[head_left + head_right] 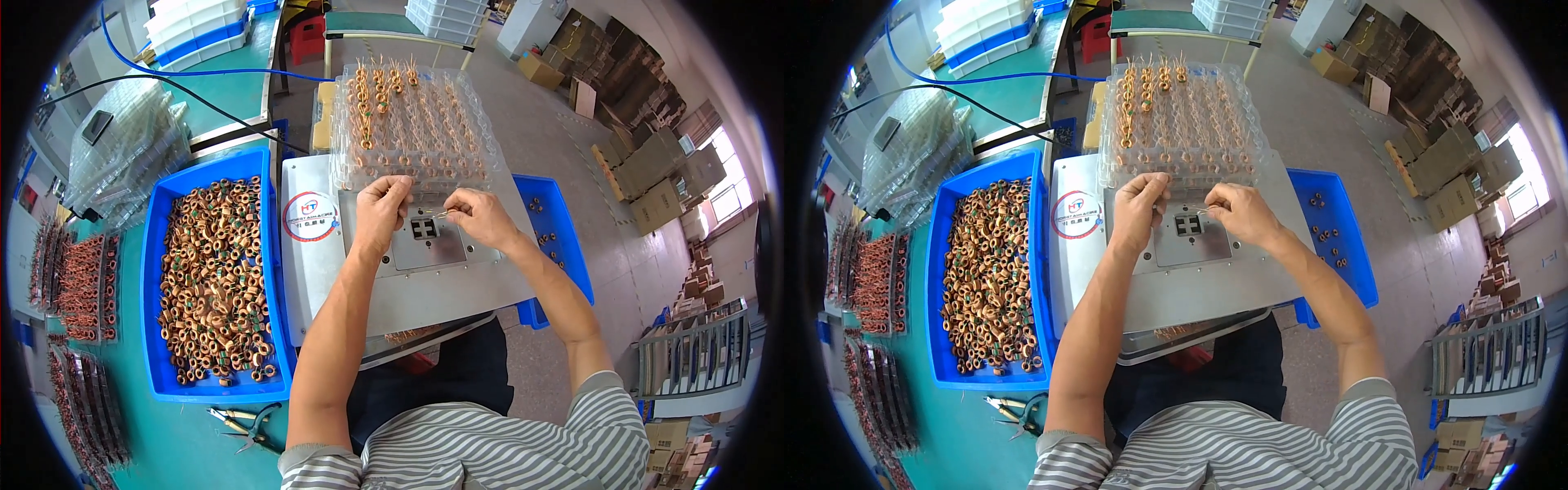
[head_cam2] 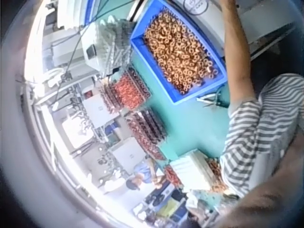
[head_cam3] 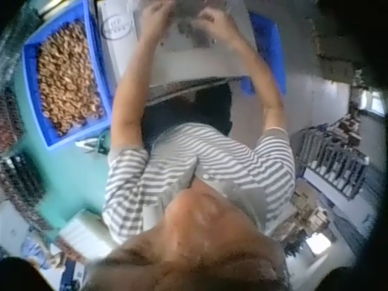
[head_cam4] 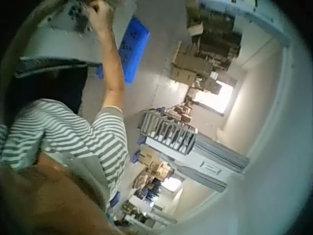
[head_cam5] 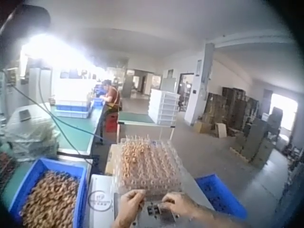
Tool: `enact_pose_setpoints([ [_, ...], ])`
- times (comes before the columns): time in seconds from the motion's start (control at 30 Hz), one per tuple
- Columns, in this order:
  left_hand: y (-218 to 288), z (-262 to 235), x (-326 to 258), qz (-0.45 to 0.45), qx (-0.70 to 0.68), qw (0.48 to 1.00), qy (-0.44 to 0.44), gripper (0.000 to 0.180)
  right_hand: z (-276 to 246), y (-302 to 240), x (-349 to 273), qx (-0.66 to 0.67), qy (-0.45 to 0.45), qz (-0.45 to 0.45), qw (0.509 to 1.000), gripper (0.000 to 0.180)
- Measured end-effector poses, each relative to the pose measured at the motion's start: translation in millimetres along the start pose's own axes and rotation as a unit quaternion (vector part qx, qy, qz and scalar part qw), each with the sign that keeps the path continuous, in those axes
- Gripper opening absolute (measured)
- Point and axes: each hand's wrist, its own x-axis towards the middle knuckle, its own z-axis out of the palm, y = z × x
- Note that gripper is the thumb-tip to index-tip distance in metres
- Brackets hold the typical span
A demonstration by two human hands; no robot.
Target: Assembling small hardware components using a workbench fixture.
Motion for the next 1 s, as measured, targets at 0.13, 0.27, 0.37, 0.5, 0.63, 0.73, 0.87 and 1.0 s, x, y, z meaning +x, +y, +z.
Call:
enact_pose_setpoints([
  [0.13, 0.0, -1.2, 0.2, 0.0, 0.004, 1.0, 0.003, 0.019, -0.2, -1.2, 3.1, -0.06, -0.027, -0.043, 0.997, 0.012],
  [0.27, -0.1, -0.6, 0.8, -0.003, -0.005, 1.0, 0.004, 0.019, 1.1, -1.0, 6.7, -0.083, -0.039, -0.063, 0.994, 0.01],
  [0.37, 0.5, -1.1, 0.3, -0.004, -0.007, 1.0, 0.002, 0.019, 2.2, -1.7, 9.8, -0.111, -0.044, -0.095, 0.988, 0.01],
  [0.5, 0.7, -2.8, 0.6, -0.012, -0.008, 1.0, -0.001, 0.018, 0.4, -6.0, 14.5, -0.129, -0.069, -0.101, 0.984, 0.011],
  [0.63, 2.0, -2.1, -0.4, -0.015, -0.004, 1.0, 0.002, 0.017, -1.1, -6.8, 16.3, -0.157, -0.083, -0.099, 0.979, 0.012],
  [0.73, 2.6, -3.2, -0.7, -0.013, -0.002, 1.0, -0.004, 0.017, -1.2, -6.0, 18.2, -0.167, -0.102, -0.108, 0.975, 0.012],
  [0.87, 2.9, -2.1, -0.5, -0.01, 0.003, 1.0, -0.001, 0.018, 4.1, -6.4, 21.5, -0.158, -0.113, -0.108, 0.975, 0.011],
  [1.0, 1.5, -3.5, -0.2, -0.012, 0.001, 1.0, -0.002, 0.018, 9.0, -3.8, 30.4, -0.131, -0.132, -0.118, 0.975, 0.01],
])
